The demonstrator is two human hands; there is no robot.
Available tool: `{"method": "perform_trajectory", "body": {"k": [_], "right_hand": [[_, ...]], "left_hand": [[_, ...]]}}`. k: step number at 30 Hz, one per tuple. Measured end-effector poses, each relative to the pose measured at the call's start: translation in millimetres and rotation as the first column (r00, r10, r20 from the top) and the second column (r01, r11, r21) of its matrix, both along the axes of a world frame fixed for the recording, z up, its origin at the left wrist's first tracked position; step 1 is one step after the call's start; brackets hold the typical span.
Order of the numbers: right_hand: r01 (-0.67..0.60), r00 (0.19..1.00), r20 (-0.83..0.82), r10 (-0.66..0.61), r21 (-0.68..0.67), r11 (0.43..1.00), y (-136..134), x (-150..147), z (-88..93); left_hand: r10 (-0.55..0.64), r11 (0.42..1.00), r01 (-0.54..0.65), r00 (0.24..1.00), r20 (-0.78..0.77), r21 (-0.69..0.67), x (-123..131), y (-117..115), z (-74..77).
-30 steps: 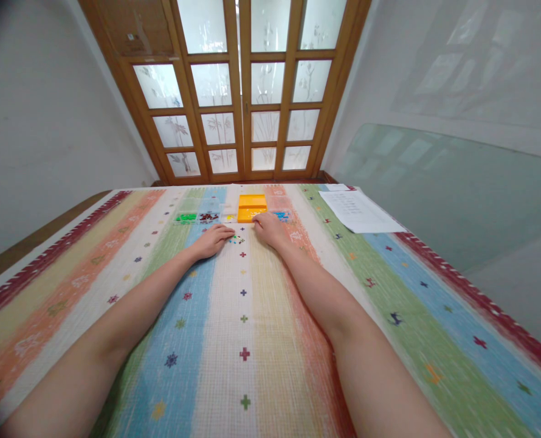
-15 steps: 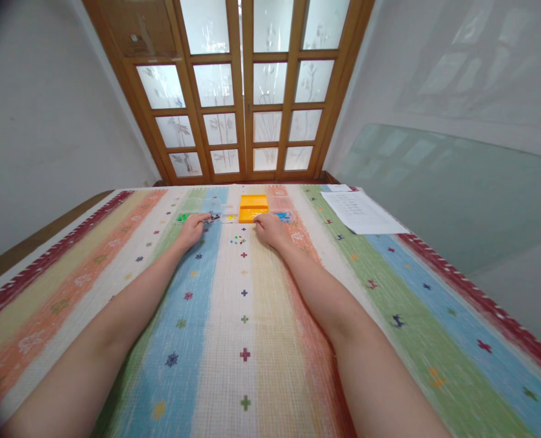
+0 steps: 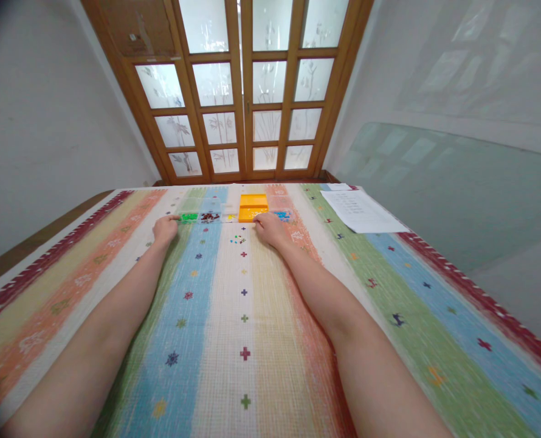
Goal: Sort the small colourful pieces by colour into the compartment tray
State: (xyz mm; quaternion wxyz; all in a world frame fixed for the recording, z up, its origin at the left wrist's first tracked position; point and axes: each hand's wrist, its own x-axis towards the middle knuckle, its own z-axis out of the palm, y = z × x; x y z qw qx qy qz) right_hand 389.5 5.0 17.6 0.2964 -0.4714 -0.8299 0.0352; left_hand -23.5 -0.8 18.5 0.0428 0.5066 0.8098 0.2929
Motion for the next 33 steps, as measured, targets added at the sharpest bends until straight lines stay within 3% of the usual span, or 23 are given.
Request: {"method": "perform_trajectory", "body": {"k": [23,29,33], "right_hand": [[-0.031,0.999,0.007,0.031,-0.006,1.0,0.7,-1.2,-1.0],[-0.115,0.992,0.037,0.117,-0.033,0.993,-4.4,-8.9,3.3],[-0.232,0.968,0.085,0.236,-0.051,0.971,-16.9,-21.0,10.4]], "left_hand": [[0.003,1.0,0.0,0.995,-0.096,0.025,14.2,-8.5,4.5],[-0.174,0.979,0.187,0.973,-0.154,0.077,29.9,-11.4,8.2],[-0.376,0.919,0.392,0.907,-0.189,0.053,45.4,-11.5,9.4]]}}
